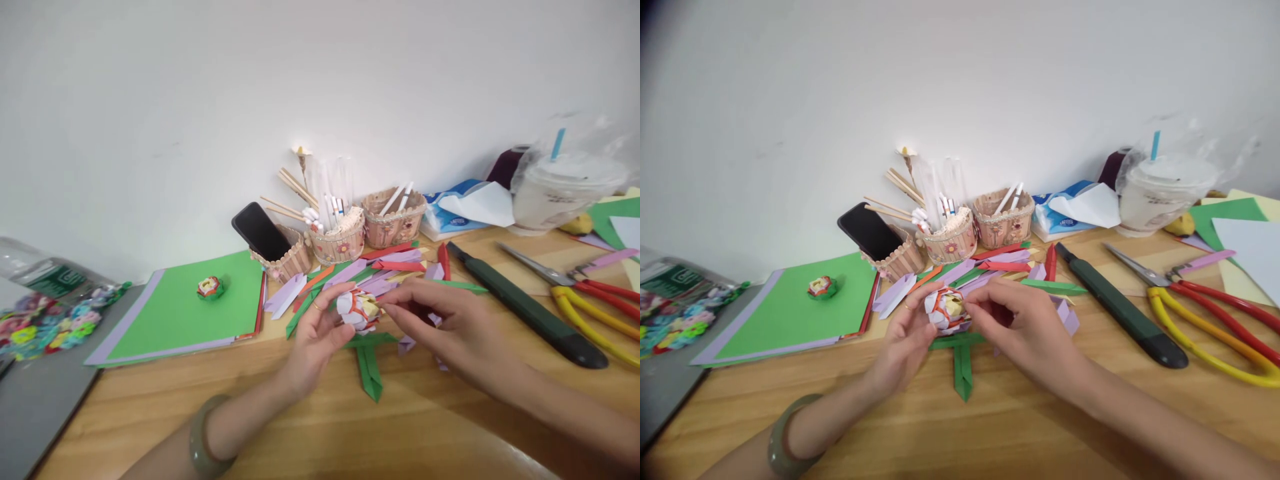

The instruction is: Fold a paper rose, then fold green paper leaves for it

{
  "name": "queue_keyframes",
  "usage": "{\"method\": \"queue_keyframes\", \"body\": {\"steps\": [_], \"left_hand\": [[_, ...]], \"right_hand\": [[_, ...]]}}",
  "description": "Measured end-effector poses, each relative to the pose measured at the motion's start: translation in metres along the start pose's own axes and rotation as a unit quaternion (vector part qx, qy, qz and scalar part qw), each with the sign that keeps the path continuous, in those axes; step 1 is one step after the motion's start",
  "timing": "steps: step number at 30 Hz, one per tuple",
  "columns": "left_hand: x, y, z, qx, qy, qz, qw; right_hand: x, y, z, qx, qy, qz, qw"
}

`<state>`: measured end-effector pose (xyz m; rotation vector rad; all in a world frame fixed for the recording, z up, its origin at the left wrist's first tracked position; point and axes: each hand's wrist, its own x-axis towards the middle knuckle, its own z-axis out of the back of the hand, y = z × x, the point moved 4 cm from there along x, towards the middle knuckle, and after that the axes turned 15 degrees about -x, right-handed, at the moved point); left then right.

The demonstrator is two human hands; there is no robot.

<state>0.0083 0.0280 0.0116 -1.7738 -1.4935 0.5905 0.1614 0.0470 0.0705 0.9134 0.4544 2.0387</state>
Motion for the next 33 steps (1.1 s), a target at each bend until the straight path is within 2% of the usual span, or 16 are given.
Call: {"method": "queue_keyframes", "body": {"steps": [5,11,14,20,27,33], "left_hand": [[-0.0005,-0.0005,0.0006,0.048,0.014,-0.035,0.998],[0.0001,-0.0013,-0.0011,0.071,0.029,-0.054,0.996],[0.0012,-0.002,0.0,0.08,0.02,-0.064,0.994],[0.0015,-0.0011,0.0005,0.073,0.022,-0.06,0.995],[0.0013,0.0,0.0008,0.075,0.018,-0.056,0.995],[0.0015,0.0003,0.0004,0.071,0.018,-0.049,0.996]], "right_hand": [[0.0008,-0.0034,-0.0048,0.0,0.037,-0.024,0.999],[-0.0009,0.0006,-0.002,-0.034,0.003,0.032,0.999],[-0.0012,0.0017,-0.0014,-0.029,0.007,0.042,0.999],[-0.0002,-0.0016,-0.0054,-0.017,0.031,0.011,0.999],[0.0005,-0.001,-0.0069,-0.055,0.006,0.026,0.998],[0.0016,0.0037,-0.0025,-0.026,0.028,0.011,0.999]]}}
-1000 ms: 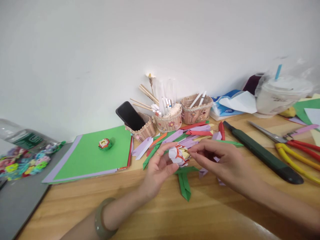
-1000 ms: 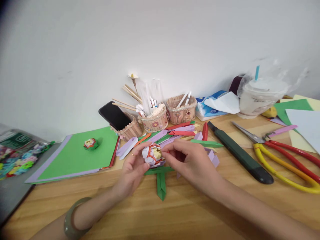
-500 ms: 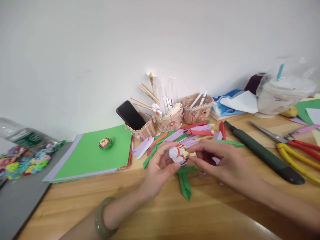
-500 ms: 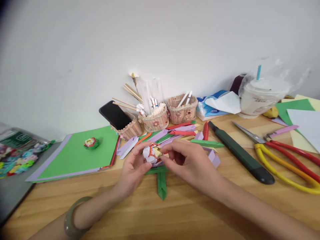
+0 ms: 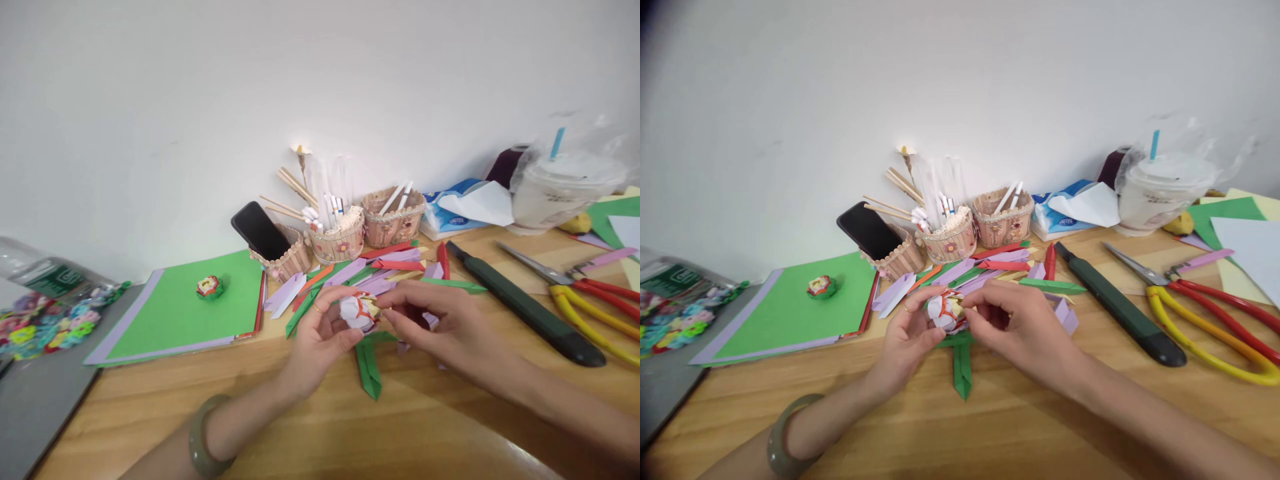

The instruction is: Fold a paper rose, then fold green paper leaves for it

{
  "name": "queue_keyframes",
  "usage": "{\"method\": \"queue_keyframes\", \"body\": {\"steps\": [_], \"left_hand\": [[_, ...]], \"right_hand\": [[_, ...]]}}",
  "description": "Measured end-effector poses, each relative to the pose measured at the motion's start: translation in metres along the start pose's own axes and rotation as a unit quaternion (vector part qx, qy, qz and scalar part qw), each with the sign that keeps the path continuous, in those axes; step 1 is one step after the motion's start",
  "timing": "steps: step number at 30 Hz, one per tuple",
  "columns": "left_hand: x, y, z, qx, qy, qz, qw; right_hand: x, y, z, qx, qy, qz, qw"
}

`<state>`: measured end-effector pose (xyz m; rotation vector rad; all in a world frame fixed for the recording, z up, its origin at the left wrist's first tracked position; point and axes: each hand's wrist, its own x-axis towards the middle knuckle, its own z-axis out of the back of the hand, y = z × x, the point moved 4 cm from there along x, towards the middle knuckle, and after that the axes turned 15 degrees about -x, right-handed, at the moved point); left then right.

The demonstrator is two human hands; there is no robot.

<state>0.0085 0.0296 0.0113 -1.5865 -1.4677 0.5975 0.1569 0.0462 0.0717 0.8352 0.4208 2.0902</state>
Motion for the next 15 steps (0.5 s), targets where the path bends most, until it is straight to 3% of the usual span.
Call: {"method": "queue_keyframes", "body": {"steps": [9,15], "left_hand": [[0.0007,-0.0009,0.0003,-0.003,-0.002,-0.011,1.0],[0.001,-0.0011,-0.0016,0.023,0.015,-0.021,0.999]], "right_hand": [[0.0007,-0.0068,-0.0051,0.034,0.044,-0.035,0.998],[-0.0042,-0.0062,-0.0065,-0.058,-0.027,-0.01,0.998]]}}
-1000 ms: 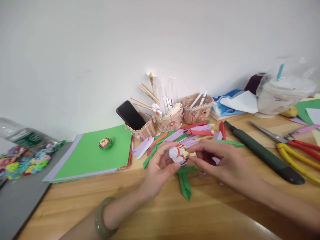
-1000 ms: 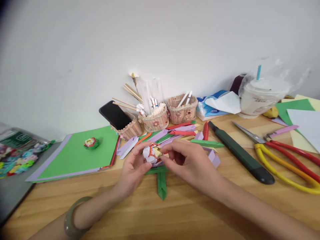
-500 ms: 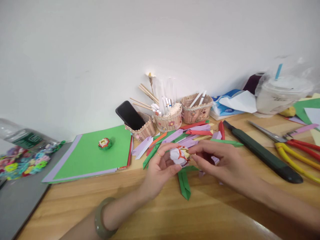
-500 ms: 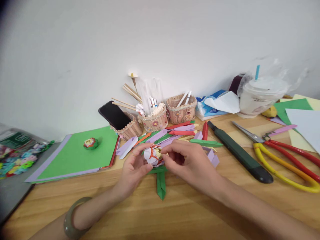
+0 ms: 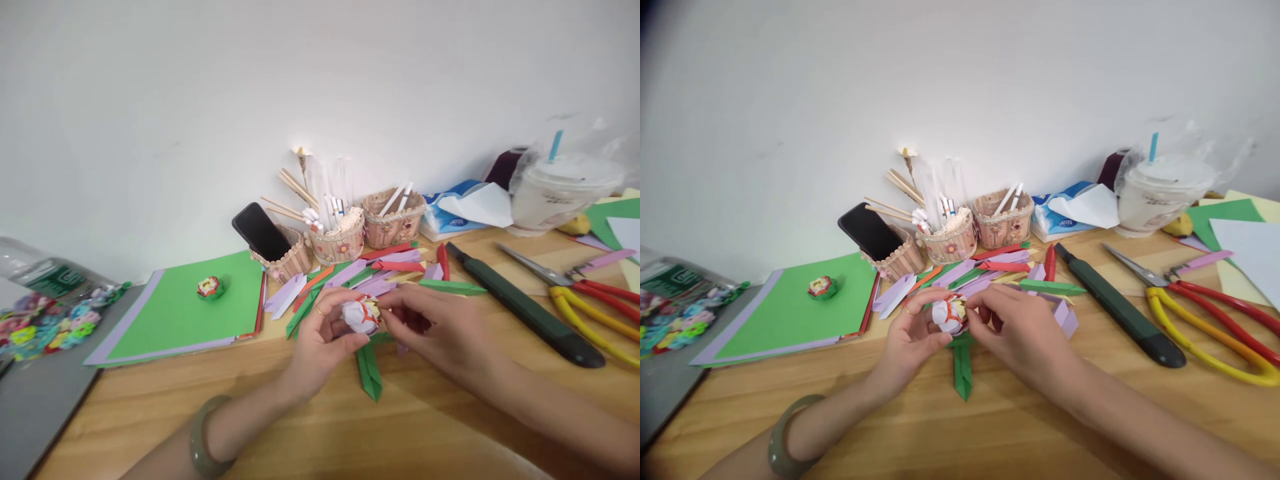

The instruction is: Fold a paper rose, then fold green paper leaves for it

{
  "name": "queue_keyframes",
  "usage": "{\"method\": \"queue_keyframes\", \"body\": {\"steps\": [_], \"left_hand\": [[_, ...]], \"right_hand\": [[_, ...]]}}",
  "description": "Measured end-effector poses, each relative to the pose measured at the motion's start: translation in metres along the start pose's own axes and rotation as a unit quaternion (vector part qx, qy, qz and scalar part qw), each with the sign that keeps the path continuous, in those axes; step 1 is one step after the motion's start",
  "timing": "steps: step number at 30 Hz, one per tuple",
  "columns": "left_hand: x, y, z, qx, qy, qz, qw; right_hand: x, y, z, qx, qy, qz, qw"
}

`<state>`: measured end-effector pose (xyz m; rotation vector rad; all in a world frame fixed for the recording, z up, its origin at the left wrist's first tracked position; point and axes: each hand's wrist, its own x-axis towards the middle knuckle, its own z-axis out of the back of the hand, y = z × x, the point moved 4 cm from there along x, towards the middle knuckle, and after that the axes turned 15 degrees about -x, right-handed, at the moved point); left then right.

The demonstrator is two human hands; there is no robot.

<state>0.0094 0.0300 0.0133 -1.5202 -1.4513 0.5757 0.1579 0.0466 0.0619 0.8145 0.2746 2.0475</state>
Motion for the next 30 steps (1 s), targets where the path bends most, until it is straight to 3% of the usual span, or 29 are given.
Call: {"method": "queue_keyframes", "body": {"steps": [4,10,19,30], "left_hand": [[0.001,0.0,0.001,-0.007,-0.004,0.001,1.0],[0.001,0.001,0.002,-0.022,-0.01,0.011,1.0],[0.001,0.004,0.003,-0.052,-0.018,0.043,0.998],[0.001,0.007,0.003,-0.119,-0.031,0.086,0.989]], "right_hand": [[0.001,-0.002,-0.001,0.087,0.061,-0.027,0.994],[0.005,-0.009,-0.005,0.203,0.163,-0.093,0.961],[0.003,-0.013,-0.009,0.222,0.169,-0.137,0.95],[0.003,-0.011,-0.011,0.251,0.178,-0.145,0.94]]}}
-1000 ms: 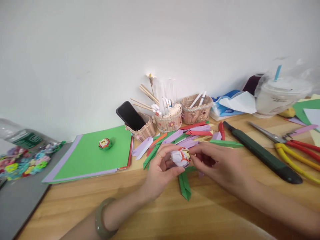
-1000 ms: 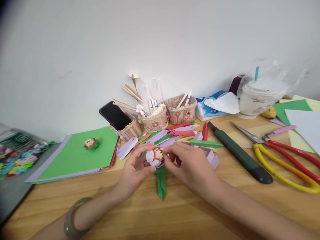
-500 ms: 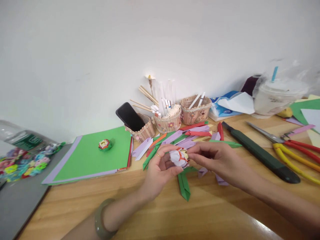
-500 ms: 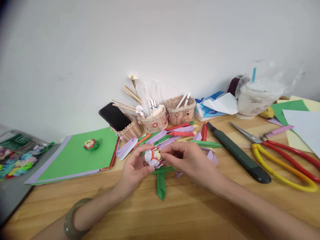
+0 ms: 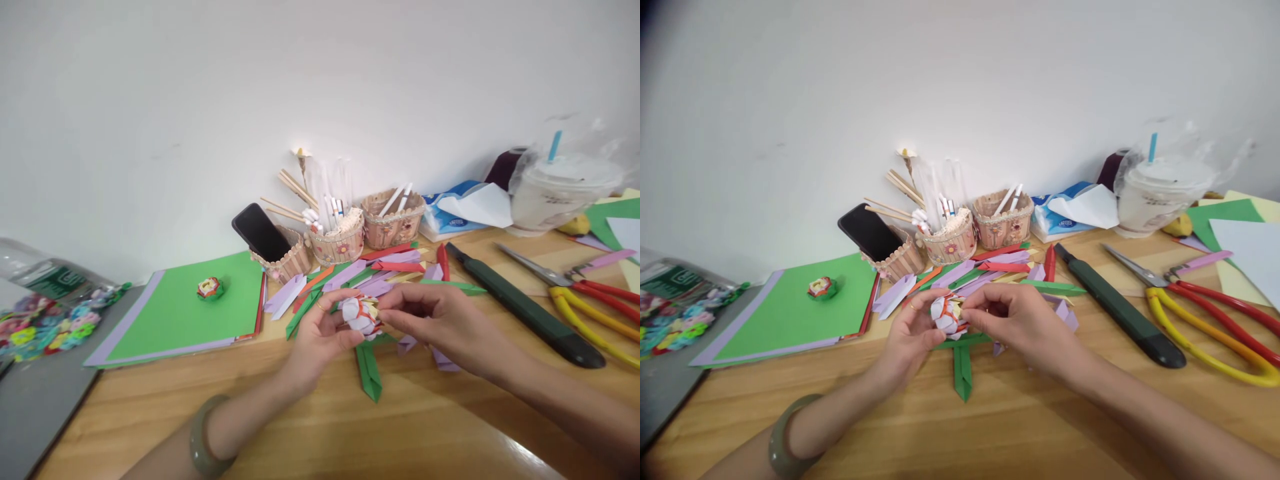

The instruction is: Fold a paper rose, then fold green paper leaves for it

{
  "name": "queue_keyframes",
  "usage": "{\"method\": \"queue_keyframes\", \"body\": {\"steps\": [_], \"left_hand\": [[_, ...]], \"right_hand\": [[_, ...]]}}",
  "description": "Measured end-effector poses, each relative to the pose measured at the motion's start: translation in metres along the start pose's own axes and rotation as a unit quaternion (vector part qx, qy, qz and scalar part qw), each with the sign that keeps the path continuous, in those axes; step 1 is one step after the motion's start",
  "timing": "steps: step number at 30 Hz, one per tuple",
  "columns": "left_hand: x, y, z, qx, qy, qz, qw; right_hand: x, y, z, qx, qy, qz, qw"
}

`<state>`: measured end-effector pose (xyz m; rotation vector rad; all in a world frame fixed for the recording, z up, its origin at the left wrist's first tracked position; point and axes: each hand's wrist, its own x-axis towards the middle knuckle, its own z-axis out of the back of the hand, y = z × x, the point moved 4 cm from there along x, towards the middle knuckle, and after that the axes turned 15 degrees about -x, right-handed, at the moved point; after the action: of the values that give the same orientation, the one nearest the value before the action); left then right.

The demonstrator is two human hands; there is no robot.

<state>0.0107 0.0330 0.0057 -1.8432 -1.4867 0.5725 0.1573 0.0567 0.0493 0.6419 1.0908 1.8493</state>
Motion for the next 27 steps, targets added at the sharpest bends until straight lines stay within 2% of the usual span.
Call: {"method": "queue_keyframes", "body": {"steps": [5,8,12,16,18,22,27], "left_hand": [[0.001,-0.001,-0.001,-0.023,-0.023,0.013,0.999],[0.001,-0.002,-0.002,-0.036,-0.037,0.021,0.998],[0.001,-0.002,-0.003,-0.03,-0.041,0.022,0.998],[0.0,-0.002,-0.002,-0.033,-0.043,0.028,0.998],[0.0,-0.002,-0.002,-0.052,-0.045,0.03,0.997],[0.0,-0.001,-0.002,-0.092,-0.058,0.045,0.993],[0.001,0.001,-0.001,-0.096,-0.048,0.083,0.991]], "right_hand": [[-0.003,0.006,0.004,0.005,-0.028,0.008,1.0],[-0.006,0.014,0.01,-0.055,-0.081,0.056,0.994],[-0.011,0.021,0.012,-0.192,-0.152,0.168,0.955],[-0.016,0.023,0.008,-0.24,-0.171,0.241,0.925],[-0.017,0.024,0.01,-0.235,-0.189,0.242,0.922],[-0.015,0.023,0.017,-0.225,-0.22,0.201,0.928],[-0.012,0.022,0.012,-0.232,-0.183,0.211,0.932]]}}
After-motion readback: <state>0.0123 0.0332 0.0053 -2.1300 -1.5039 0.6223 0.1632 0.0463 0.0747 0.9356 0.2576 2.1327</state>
